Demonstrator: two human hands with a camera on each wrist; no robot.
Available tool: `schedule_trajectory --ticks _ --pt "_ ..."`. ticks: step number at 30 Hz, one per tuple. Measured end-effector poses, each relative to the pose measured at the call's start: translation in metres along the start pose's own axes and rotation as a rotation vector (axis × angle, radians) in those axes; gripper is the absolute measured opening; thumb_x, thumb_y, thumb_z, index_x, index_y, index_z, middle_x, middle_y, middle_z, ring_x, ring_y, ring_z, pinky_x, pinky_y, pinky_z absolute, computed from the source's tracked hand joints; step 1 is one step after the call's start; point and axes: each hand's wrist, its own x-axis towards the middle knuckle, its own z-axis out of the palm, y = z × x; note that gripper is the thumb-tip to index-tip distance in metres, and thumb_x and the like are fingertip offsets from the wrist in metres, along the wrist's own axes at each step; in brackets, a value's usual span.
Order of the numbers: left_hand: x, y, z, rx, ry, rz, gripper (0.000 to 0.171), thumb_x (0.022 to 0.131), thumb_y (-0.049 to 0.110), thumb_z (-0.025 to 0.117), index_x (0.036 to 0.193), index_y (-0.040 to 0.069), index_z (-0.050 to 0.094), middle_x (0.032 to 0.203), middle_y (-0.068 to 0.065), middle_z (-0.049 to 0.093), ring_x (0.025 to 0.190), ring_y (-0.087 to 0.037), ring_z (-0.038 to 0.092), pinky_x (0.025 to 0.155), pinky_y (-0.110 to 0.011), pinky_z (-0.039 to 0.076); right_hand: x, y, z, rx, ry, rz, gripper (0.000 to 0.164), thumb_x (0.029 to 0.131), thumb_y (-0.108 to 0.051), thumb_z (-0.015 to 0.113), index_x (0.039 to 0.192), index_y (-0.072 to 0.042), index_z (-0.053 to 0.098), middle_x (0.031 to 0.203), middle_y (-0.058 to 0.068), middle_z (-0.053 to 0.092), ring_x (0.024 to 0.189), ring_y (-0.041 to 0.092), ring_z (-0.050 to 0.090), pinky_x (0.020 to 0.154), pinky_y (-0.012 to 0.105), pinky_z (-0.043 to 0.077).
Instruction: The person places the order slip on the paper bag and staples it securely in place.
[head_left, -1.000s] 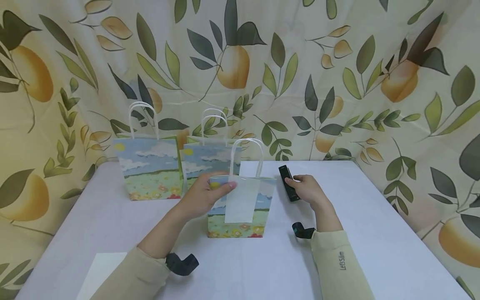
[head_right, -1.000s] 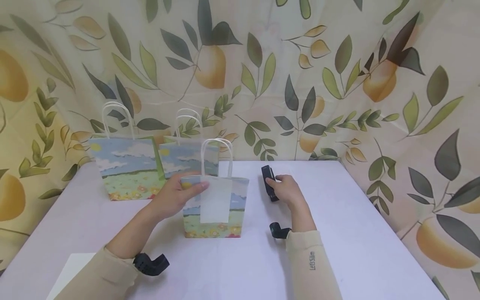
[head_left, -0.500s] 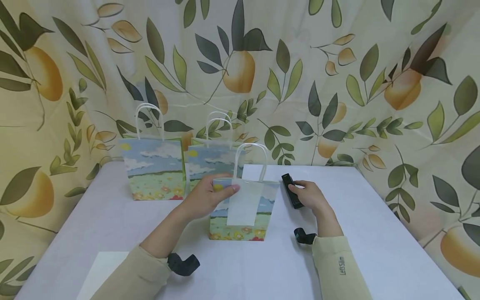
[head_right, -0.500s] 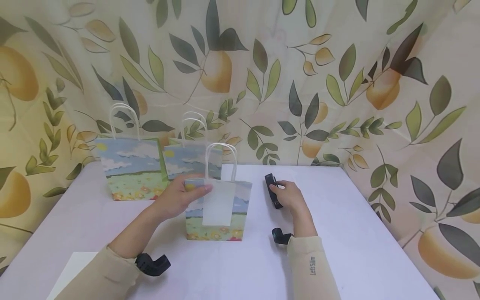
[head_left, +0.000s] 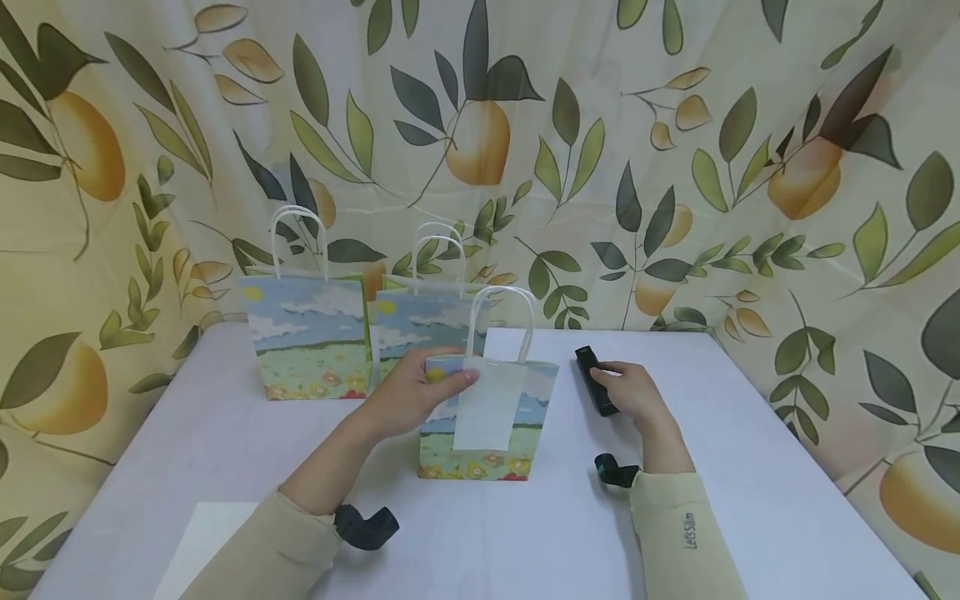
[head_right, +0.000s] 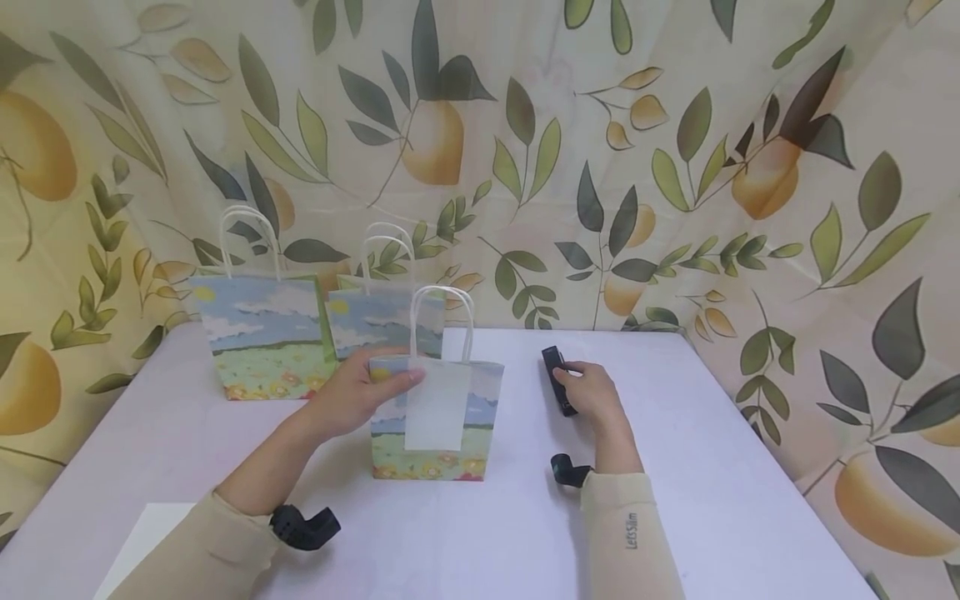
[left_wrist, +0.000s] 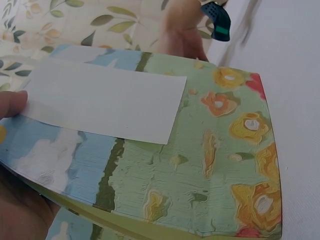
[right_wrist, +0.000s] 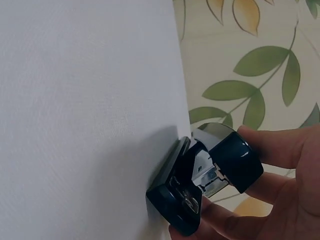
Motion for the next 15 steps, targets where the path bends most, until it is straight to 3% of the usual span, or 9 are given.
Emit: schedule_trajectory --ticks 4,8,15 --pt "0.0007 0.0008 -0.0013 0.003 0.000 -0.005 0.022 0.104 0.028 0.064 0.121 0.017 0.073 0.118 0.001 0.073 0.108 -0.017 0.066 0.099 -0.041 0.054 0.0000 0.0010 -0.0042 -0.004 0.015 0.015 0.058 0.108 -0.034 0.048 0.154 0.001 0.043 0.163 0.033 0.029 0.152 0.051 0.026 0.121 0.065 0.028" --pt "0.0010 0.0006 -0.0027 -0.009 -0.013 -0.011 0.022 0.104 0.027 0.065 0.121 0.017 0.073 0.118 0.000 0.074 0.109 -0.018 0.068 0.098 -0.042 0.055 0.0005 0.0033 -0.0069 -0.012 0.026 0.027 0.057 0.109 -0.033 0.046 0.151 0.005 0.045 0.159 0.034 0.035 0.146 0.050 0.035 0.118 0.063 0.034" --pt "-0.0005 0.0008 -0.0046 -0.046 -0.052 -0.054 0.028 0.100 0.024 0.071 0.128 0.019 0.070 0.124 0.001 0.073 0.113 -0.018 0.069 0.100 -0.041 0.055 -0.0007 0.0071 -0.0085 -0.057 0.082 0.025 0.056 0.109 -0.030 0.042 0.143 0.013 0.051 0.143 0.036 0.049 0.123 0.042 0.051 0.102 0.054 0.046"
